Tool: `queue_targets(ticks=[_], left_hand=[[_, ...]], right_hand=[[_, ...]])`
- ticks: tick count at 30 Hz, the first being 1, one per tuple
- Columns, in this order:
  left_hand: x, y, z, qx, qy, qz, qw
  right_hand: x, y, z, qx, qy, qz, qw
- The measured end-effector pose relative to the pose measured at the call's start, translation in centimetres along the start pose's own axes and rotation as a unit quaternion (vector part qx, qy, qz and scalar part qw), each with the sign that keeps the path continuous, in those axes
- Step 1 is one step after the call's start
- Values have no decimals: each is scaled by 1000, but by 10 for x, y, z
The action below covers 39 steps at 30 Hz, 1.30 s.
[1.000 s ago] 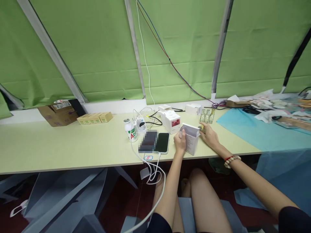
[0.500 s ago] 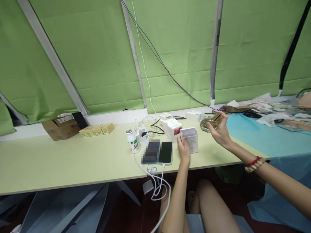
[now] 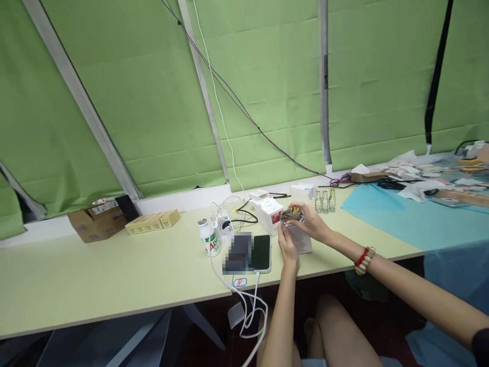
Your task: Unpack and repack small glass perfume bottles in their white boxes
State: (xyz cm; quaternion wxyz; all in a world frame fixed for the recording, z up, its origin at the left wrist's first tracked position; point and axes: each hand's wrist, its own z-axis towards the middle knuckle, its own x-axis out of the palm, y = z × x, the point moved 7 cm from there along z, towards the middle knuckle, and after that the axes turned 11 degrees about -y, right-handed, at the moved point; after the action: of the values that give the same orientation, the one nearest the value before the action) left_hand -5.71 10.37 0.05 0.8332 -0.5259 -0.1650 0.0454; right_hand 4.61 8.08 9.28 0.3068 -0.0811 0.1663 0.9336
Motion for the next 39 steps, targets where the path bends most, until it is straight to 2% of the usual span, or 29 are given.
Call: queue_targets(ticks=[3, 8, 10, 15, 22, 28, 34, 39], left_hand=[[0, -1, 0, 11, -1, -4, 1000], [0, 1, 0, 28, -13, 12, 999], [1, 0, 0, 33, -10, 7, 999], [1, 2, 1, 11, -17, 10, 1000], [3, -2, -1, 29, -7, -10, 1000], [2, -2, 0, 18, -22, 19, 999], [1, -4, -1, 30, -22, 32, 999], [-2, 0, 1, 39, -45, 25, 998]], right_hand=[[1, -5, -3, 14, 36, -5, 999], [5, -6, -5, 6, 172, -31, 985], [7, -5, -6, 3, 192, -30, 981], [5, -5, -13, 20, 119, -6, 993], [-5, 6, -25, -62, -49, -57, 995], [-2, 14, -32, -108, -70, -158, 979], [-11, 23, -36, -148, -91, -206, 963], [-18, 12, -43, -127, -65, -218, 965]])
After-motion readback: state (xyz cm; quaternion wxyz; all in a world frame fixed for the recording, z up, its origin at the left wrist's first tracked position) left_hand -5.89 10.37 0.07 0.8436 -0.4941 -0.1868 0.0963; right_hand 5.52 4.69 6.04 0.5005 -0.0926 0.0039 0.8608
